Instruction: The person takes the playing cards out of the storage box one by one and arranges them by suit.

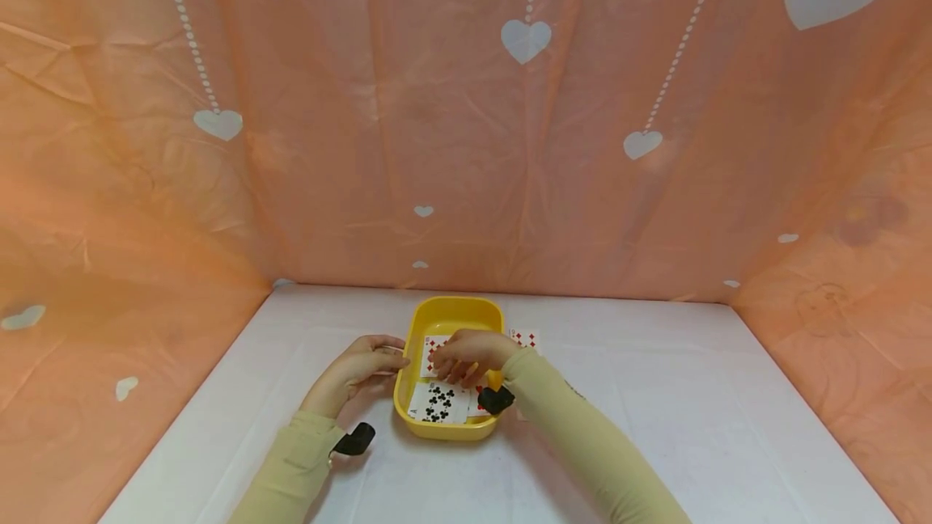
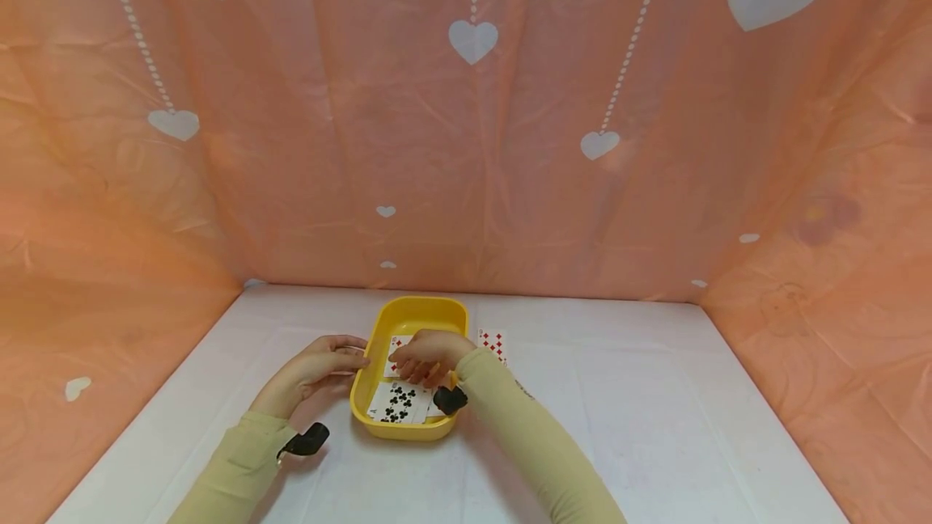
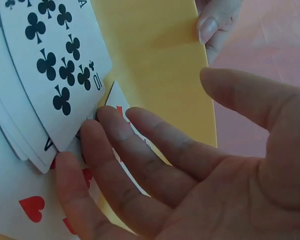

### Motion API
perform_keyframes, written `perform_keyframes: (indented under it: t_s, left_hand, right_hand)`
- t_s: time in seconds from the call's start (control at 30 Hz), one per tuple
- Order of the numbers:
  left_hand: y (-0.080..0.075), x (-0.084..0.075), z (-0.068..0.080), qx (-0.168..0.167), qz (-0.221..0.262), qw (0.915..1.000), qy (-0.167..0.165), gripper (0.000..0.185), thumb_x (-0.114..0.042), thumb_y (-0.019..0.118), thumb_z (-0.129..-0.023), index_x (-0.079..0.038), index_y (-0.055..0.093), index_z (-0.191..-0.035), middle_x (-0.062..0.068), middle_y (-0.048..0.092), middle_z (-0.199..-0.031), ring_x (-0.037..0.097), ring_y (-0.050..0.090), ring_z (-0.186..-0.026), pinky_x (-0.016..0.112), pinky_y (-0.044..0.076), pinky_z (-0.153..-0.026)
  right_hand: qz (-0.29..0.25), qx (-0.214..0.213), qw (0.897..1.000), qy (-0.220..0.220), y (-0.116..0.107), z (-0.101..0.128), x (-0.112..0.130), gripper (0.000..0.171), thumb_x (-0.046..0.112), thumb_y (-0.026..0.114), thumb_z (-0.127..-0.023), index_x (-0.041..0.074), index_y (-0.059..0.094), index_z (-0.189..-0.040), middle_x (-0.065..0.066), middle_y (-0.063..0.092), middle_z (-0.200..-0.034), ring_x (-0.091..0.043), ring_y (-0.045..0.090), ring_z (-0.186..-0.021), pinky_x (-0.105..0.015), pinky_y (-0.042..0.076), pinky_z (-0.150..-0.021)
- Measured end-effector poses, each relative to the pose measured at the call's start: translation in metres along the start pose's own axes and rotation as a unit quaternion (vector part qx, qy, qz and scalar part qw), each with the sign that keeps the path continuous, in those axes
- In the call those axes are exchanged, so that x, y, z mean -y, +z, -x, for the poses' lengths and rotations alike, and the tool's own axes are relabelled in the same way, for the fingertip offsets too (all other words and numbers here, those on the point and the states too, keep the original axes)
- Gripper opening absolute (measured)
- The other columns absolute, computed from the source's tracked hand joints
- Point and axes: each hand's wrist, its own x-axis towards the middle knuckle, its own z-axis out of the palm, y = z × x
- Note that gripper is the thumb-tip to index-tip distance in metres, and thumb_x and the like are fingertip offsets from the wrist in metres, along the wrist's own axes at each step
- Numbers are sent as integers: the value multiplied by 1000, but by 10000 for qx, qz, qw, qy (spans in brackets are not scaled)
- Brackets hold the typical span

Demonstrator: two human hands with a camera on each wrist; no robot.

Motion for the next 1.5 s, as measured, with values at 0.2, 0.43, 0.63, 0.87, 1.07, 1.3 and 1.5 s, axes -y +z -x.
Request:
perform_keyframes:
  t_s: [0.2,0.43,0.63,0.87,1.07,1.3,1.5]
  left_hand:
    - [0,0,1,44,53,10000,64,47,-3,69,-83,14,48,-122,5,66,-86,13,63,-72,28,53,-65]
    - [-1,3,-1,26,76,9999,89,45,-2,68,-83,14,49,-121,3,66,-85,13,63,-72,27,52,-64]
    - [-1,2,-2,57,26,9999,132,45,-2,67,-84,15,49,-122,7,67,-88,14,64,-74,27,53,-66]
    - [-1,3,-2,18,30,10000,87,46,-1,68,-83,15,49,-122,10,67,-90,13,63,-70,29,55,-66]
    - [-1,4,-1,-21,17,10000,40,45,0,68,-83,14,50,-121,9,67,-89,13,63,-70,29,55,-66]
    - [0,2,0,-28,17,10000,17,45,0,68,-83,14,50,-121,10,67,-90,14,63,-72,29,55,-66]
    - [0,1,-1,-60,16,10000,-6,44,0,68,-84,14,50,-121,12,67,-93,16,64,-75,29,55,-68]
  right_hand:
    - [101,-4,9999,3,0,0,0,26,19,63,-90,-4,69,-100,-11,66,-85,-18,54,-73,-38,53,-71]
    - [184,-65,9998,-48,-1,-2,-2,14,4,68,-85,3,70,-99,-2,60,-71,-12,49,-61,-25,45,-54]
    - [90,-88,9999,-74,-2,-1,-2,16,-3,70,-80,3,68,-94,-5,65,-72,-13,50,-57,-23,42,-50]
    - [160,-92,9998,-33,-2,1,0,14,-3,69,-81,2,68,-95,-5,65,-72,-14,51,-57,-24,45,-52]
    - [274,-431,9987,63,-4,1,1,15,0,69,-83,1,69,-98,-5,66,-76,-14,57,-62,-33,55,-66]
    - [114,-684,9976,53,-10,4,2,15,6,70,-84,0,67,-98,-5,65,-81,-17,58,-69,-37,54,-76]
    - [-215,-746,9968,-176,-18,7,2,16,4,68,-85,-1,65,-99,-3,61,-78,-13,52,-67,-33,53,-73]
